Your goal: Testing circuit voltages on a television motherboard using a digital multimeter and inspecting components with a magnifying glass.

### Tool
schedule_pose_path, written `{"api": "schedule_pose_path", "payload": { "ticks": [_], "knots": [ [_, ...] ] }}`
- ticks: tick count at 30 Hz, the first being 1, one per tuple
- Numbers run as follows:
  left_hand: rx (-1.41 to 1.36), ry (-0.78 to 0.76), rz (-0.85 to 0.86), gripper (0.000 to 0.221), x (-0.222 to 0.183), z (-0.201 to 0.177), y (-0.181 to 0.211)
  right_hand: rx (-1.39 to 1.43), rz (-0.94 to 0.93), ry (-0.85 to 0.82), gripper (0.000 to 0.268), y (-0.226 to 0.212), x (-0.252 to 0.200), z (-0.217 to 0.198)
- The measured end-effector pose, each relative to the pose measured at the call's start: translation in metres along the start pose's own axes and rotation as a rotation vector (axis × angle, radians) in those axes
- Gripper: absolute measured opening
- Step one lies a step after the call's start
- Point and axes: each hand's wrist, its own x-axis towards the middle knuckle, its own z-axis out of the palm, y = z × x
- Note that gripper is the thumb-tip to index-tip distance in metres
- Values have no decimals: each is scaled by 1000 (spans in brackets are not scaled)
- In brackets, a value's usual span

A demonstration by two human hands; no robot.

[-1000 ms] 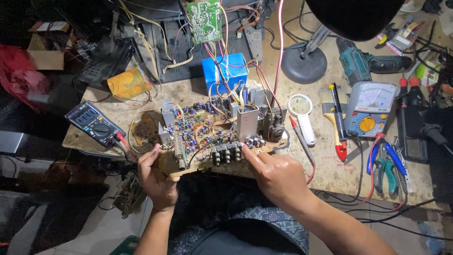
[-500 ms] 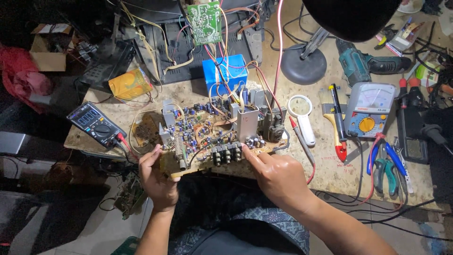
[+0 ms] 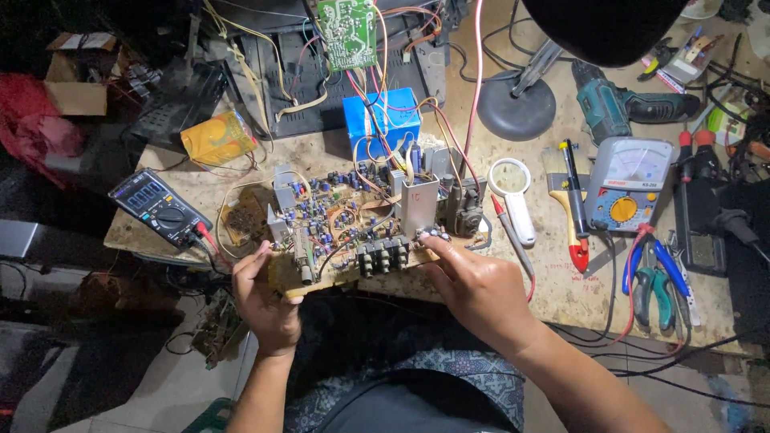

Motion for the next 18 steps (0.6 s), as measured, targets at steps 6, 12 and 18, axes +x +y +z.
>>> {"api": "schedule_pose_path", "payload": {
  "ticks": [6,12,18],
  "knots": [
    [-6,-6,1,93,0,-1,-2,116,26,-55,36,-5,5,-7],
    [-48,-1,-19,92,2,0,-1,98,46,-42,41,-5,10,-15],
    [-32,-22,-1,93,2,-2,-5,-44,-76,29,21,-8,15,-24]
  ]
}}
